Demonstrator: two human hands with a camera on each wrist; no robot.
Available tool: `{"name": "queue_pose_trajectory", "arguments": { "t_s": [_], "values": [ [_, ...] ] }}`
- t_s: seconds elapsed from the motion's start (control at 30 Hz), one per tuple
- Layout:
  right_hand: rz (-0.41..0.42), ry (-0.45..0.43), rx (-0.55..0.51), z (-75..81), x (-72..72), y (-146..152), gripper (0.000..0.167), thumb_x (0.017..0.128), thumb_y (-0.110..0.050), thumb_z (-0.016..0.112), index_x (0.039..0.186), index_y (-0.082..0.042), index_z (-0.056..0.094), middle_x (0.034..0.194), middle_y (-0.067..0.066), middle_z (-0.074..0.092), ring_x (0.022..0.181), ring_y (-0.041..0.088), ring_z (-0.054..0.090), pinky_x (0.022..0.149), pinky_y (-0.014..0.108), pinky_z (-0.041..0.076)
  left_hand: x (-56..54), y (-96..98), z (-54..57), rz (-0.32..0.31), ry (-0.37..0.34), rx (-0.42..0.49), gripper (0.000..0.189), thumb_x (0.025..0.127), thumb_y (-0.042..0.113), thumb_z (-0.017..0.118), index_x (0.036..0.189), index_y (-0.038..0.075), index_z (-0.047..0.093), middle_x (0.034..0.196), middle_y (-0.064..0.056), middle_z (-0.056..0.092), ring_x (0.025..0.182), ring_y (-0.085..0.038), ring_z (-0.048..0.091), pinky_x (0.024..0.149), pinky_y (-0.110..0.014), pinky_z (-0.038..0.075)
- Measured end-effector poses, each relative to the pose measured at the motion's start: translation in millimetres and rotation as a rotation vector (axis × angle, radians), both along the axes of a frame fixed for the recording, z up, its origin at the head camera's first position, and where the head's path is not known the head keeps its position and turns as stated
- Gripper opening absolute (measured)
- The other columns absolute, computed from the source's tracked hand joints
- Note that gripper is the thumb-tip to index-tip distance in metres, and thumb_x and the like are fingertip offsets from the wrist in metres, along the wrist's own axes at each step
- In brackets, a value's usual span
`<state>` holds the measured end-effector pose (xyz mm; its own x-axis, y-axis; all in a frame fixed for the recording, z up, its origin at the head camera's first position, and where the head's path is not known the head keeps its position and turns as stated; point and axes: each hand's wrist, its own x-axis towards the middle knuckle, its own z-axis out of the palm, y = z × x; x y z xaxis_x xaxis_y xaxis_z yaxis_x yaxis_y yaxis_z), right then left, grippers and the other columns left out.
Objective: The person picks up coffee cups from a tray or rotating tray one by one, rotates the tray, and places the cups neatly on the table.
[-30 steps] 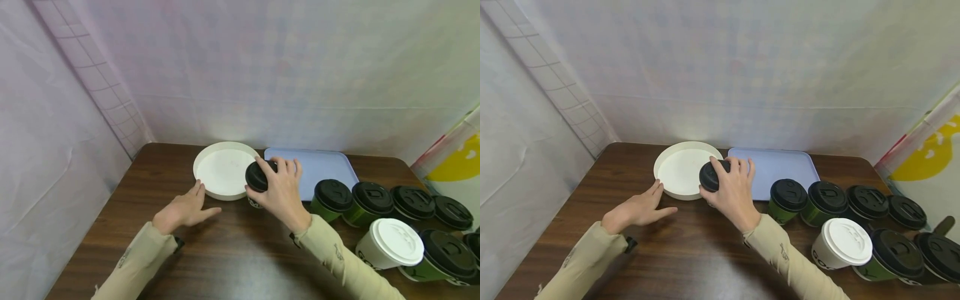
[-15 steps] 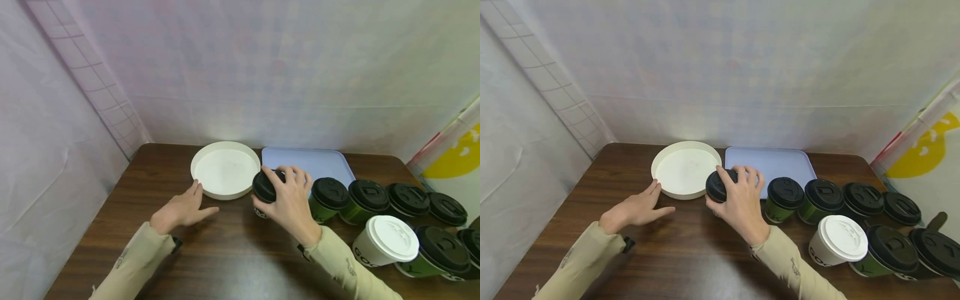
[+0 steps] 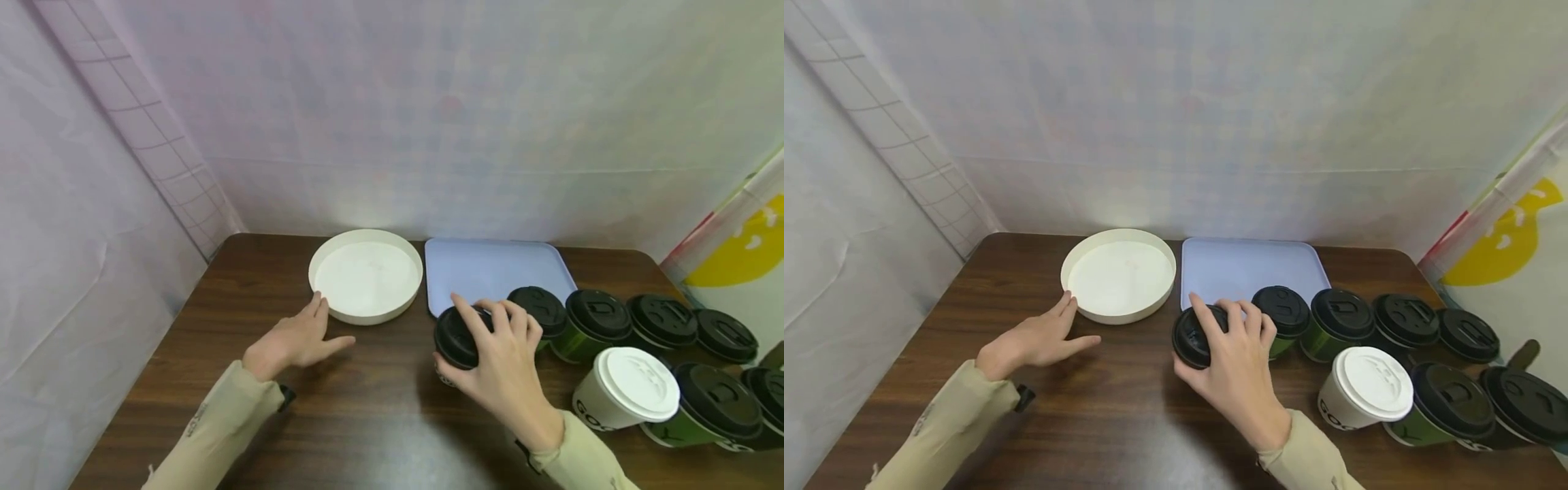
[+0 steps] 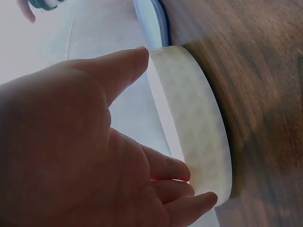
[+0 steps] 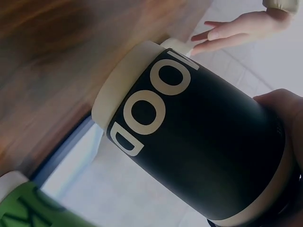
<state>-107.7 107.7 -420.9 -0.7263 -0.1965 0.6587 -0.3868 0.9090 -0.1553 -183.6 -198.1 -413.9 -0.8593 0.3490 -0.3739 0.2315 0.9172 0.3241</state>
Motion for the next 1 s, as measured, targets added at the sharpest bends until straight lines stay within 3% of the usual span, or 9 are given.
{"name": "queue_pose_trajectory", "arguments": {
  "t_s": [0.63, 1.0],
  "values": [
    [-0.122, -0.068, -0.067, -7.9, 45.6, 44, 0.09, 0.064, -0.045, 0.084, 0.146, -0.022, 0.058, 0.118, 0.018, 0.061, 0.114, 0.046, 0.043, 0.092, 0.067, 0.026, 0.0, 0.5, 4.1, -0.013, -0.004, 0.012, 0.102, 0.104, 0.064, 0.045, 0.161, -0.013, 0.009, 0.17, -0.034, -0.001, 0.158, -0.049, 0.018, 0.123, -0.066, 0.029],
    [-0.196, -0.08, -0.05, -14.2, 56.9, 63, 0.101, 0.059, -0.045, 0.087, 0.15, -0.019, 0.053, 0.115, 0.019, 0.062, 0.112, 0.044, 0.043, 0.084, 0.065, 0.027, 0.3, 1.3, 1.9, 0.001, -0.011, -0.006, 0.103, 0.103, 0.064, 0.045, 0.161, -0.013, 0.007, 0.17, -0.034, -0.001, 0.156, -0.051, 0.021, 0.122, -0.068, 0.028]
  ]
}}
